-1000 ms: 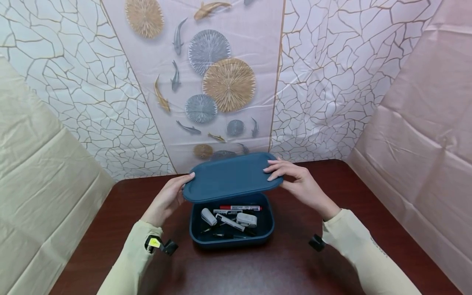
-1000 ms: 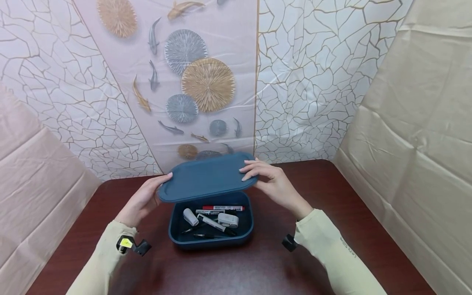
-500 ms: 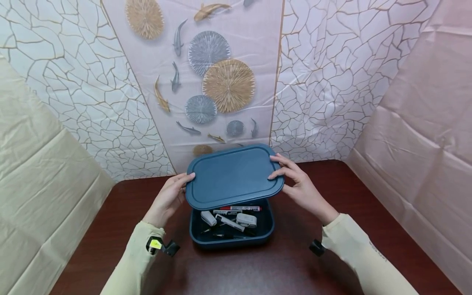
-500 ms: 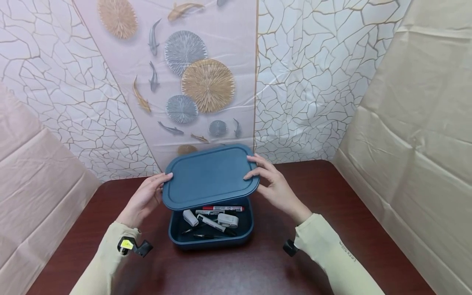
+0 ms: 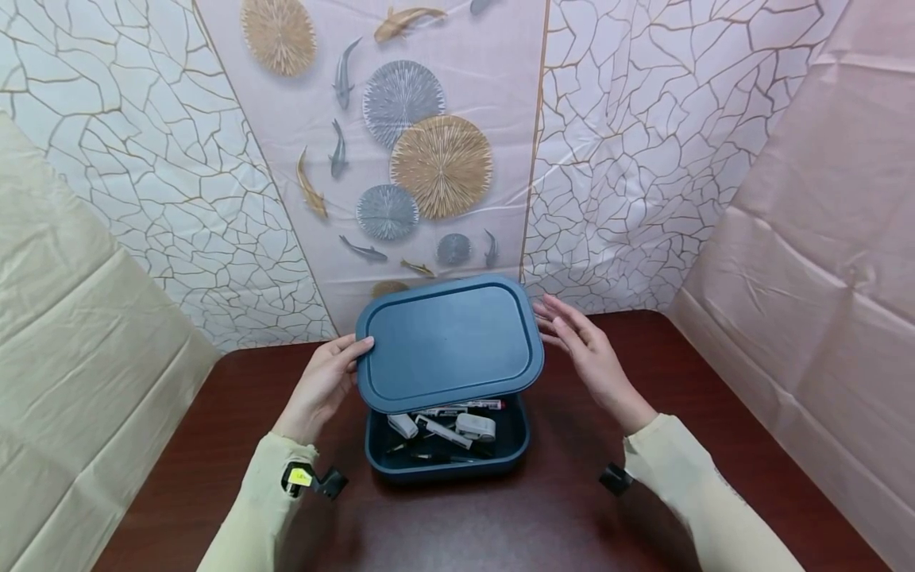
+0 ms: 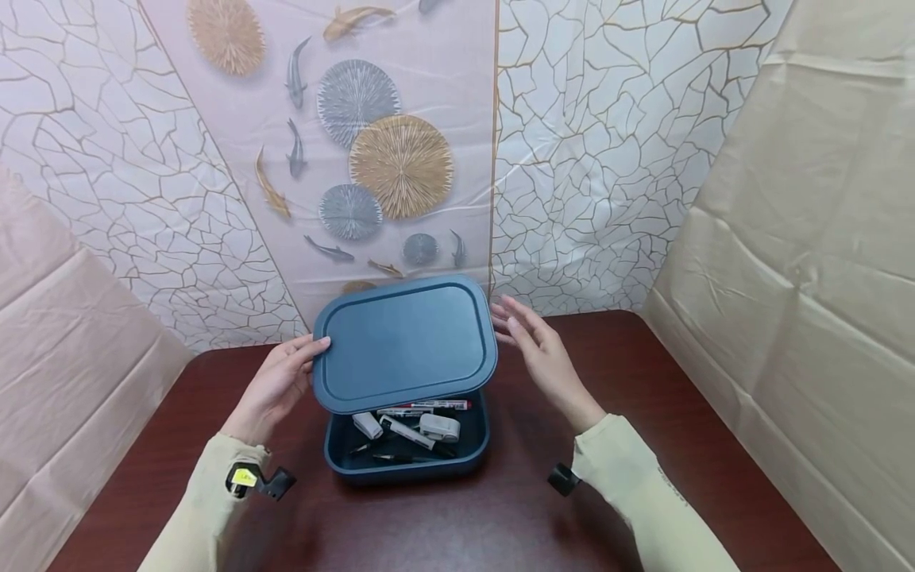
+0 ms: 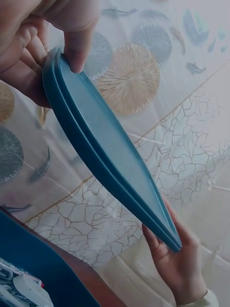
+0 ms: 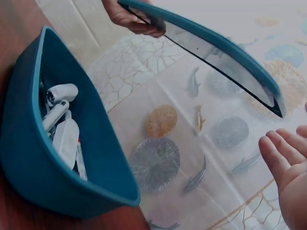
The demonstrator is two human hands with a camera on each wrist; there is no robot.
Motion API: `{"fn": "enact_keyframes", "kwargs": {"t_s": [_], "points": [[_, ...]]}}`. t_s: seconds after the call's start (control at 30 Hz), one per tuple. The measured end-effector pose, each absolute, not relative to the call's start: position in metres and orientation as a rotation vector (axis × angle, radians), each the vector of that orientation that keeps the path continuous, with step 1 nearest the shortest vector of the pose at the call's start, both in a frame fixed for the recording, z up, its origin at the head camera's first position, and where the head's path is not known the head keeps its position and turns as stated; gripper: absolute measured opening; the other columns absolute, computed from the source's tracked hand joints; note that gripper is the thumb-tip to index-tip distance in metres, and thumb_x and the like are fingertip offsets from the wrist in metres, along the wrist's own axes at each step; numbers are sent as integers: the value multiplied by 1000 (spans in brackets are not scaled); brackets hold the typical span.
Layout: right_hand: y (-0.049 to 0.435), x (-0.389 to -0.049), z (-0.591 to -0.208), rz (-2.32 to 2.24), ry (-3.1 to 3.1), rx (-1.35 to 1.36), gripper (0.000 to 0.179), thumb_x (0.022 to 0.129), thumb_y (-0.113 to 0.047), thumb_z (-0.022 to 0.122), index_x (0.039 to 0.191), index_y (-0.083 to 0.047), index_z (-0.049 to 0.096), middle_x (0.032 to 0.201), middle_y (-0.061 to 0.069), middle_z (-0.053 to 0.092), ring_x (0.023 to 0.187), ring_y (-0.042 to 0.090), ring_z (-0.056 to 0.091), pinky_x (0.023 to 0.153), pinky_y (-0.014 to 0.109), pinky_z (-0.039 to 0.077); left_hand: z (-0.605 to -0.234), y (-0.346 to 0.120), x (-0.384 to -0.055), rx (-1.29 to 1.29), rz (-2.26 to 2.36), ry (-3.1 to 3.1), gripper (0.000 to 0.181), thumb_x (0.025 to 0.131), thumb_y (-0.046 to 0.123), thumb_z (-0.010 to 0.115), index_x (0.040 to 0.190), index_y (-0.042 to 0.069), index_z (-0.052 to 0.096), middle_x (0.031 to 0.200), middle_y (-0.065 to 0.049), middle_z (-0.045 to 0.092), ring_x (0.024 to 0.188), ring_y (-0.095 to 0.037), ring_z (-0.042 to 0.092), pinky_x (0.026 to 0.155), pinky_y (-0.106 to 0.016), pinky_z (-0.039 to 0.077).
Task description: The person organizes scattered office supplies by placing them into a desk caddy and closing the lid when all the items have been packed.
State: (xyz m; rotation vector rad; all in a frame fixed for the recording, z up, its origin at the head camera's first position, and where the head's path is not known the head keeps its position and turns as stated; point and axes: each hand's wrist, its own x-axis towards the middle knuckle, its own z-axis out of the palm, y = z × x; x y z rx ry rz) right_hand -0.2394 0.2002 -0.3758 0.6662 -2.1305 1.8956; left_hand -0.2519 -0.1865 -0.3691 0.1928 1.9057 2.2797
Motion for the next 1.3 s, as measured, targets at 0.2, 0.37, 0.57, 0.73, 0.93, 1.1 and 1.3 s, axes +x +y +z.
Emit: {"fn": "enact_keyframes", "kwargs": {"t_s": [0.2,0.37,0.57,0.73,0.93,1.1,1.3], "points": [[187,-236,-368,1919,-2228,543,56,109,-29,47,159,-12,31,156,18,41,140,30,44,108,42,44,-372,-188,-251,207,2280,1912,44,104,22,60,137,-6,51,92,-1,74,84,-12,72,80,-29,58],[172,-239,-373,1942,-2243,505,60,108,-26,49,162,-16,24,162,15,30,145,33,35,112,55,34,-374,-187,-250,230,2262,1940,42,103,24,62,131,-6,56,88,-1,74,83,-13,71,79,-30,58],[156,-242,-381,1978,-2167,543,65,108,-18,48,163,-18,13,167,4,18,153,19,17,121,49,18,-376,-181,-245,166,2275,1968,37,102,26,62,124,-4,59,82,-2,74,74,-13,72,75,-30,59],[149,-240,-383,2078,-2077,556,66,109,-14,44,163,-19,8,167,-1,18,154,15,9,123,46,9,-373,-172,-237,116,2278,2098,43,102,33,61,129,0,59,101,-7,73,89,-16,72,83,-33,58],[144,-239,-382,2119,-2079,555,63,111,-19,40,163,-23,6,167,-6,18,153,10,8,124,42,9,-372,-158,-229,169,2254,2289,52,103,43,57,147,17,47,147,-7,48,130,-25,49,108,-46,41],[142,-236,-385,2037,-2140,501,62,111,-18,40,163,-22,7,167,-5,15,153,12,7,124,45,8,-380,-154,-227,300,2217,2462,59,107,42,47,160,29,25,163,1,27,149,-21,25,118,-51,25],[140,-233,-394,1918,-2224,462,60,111,-22,38,163,-24,7,167,-12,-2,153,11,-4,123,49,3,-389,-156,-226,485,2225,2482,55,111,46,23,162,25,23,165,7,23,151,-11,17,122,-45,13]]}}
